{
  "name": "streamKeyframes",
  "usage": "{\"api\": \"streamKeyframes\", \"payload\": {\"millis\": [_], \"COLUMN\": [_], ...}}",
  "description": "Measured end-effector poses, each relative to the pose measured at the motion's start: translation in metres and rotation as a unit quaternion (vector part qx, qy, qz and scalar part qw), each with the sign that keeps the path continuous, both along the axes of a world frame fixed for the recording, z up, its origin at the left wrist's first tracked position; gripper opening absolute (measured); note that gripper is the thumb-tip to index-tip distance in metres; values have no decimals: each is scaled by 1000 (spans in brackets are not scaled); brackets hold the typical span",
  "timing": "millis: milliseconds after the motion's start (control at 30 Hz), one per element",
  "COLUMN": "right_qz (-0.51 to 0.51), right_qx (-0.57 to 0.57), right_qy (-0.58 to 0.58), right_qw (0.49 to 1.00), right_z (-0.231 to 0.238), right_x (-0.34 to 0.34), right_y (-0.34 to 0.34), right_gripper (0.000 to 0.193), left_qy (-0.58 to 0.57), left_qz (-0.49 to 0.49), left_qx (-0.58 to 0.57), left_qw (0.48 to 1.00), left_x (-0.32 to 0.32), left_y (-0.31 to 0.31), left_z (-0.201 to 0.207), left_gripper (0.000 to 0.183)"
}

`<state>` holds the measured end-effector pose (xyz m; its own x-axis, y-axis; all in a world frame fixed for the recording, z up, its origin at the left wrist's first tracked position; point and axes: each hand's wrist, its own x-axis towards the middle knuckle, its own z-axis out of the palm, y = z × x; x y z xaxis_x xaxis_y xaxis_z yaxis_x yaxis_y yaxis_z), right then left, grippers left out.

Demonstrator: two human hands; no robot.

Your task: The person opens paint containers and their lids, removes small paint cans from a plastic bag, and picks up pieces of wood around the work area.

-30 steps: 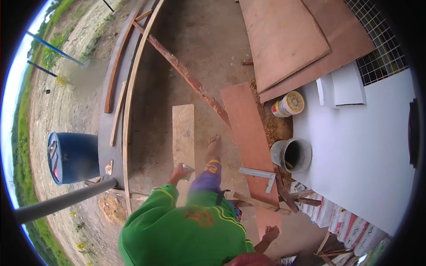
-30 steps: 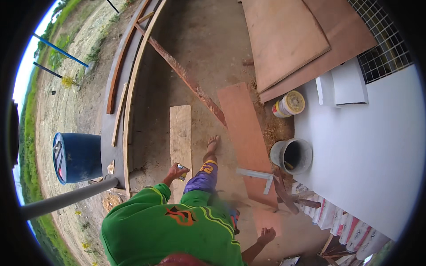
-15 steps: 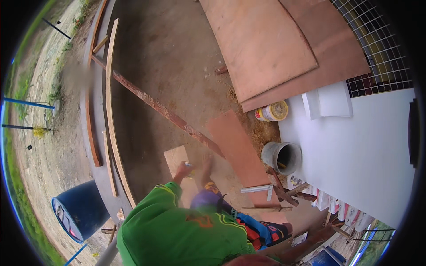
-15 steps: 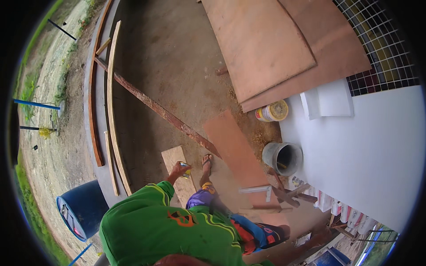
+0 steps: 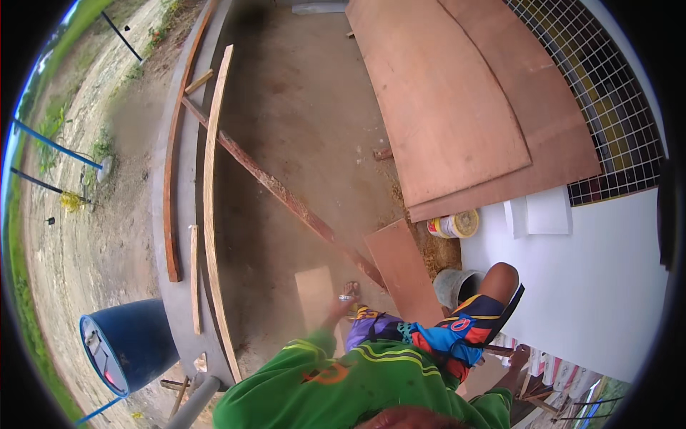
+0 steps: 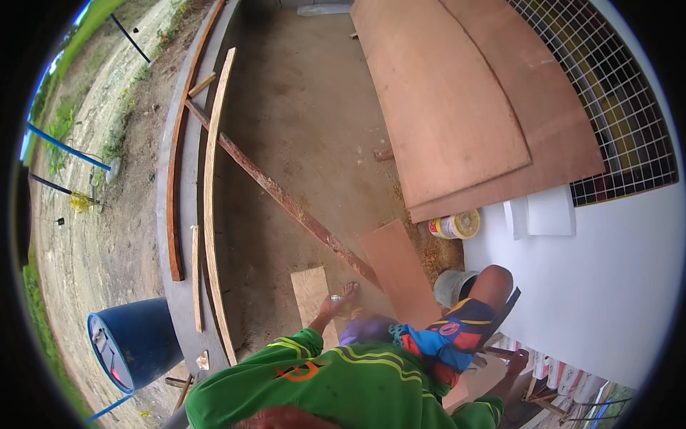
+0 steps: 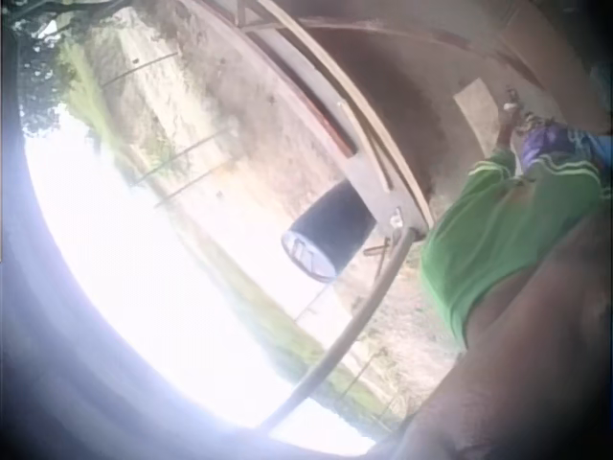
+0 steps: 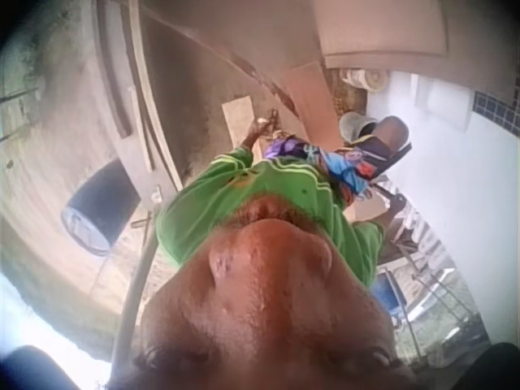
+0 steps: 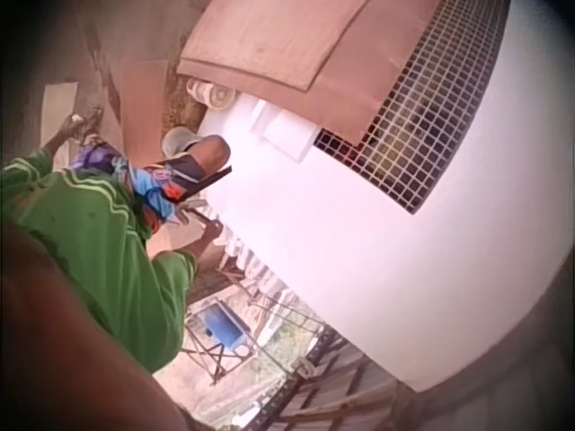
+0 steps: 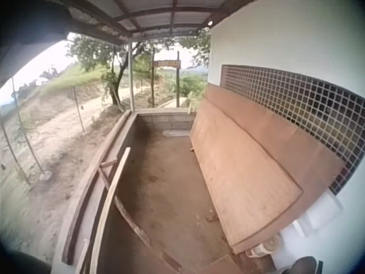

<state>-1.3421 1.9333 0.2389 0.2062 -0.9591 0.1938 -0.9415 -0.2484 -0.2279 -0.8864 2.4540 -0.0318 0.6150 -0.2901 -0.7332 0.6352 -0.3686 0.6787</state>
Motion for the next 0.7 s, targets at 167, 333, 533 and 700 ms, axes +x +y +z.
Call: {"api": "streamKeyframes", "payload": {"millis": [167,333,533,700], "right_qz": [-127,-79,77,-65], "right_qx": [340,402,404,623], "right_qy": [-186,-177,-82,-125], "right_qw": [913,895,908,770], "right_z": [-52,-108,-205,-239], "right_x": [111,217,327,560], "right_y": [-15,-19,-89,-67], "right_gripper": [13,8,13,8], "left_qy": [12,-49,-29,3], "left_qz": [146,269,313,403], "left_qx": [-44,37,205,353], "left_qw": [988,961,927,844], "left_x": [22,62,112,114], "left_y": [46,92,140,148], "left_z": [11,-1,29,62], "left_gripper": [41,35,66,89]}}
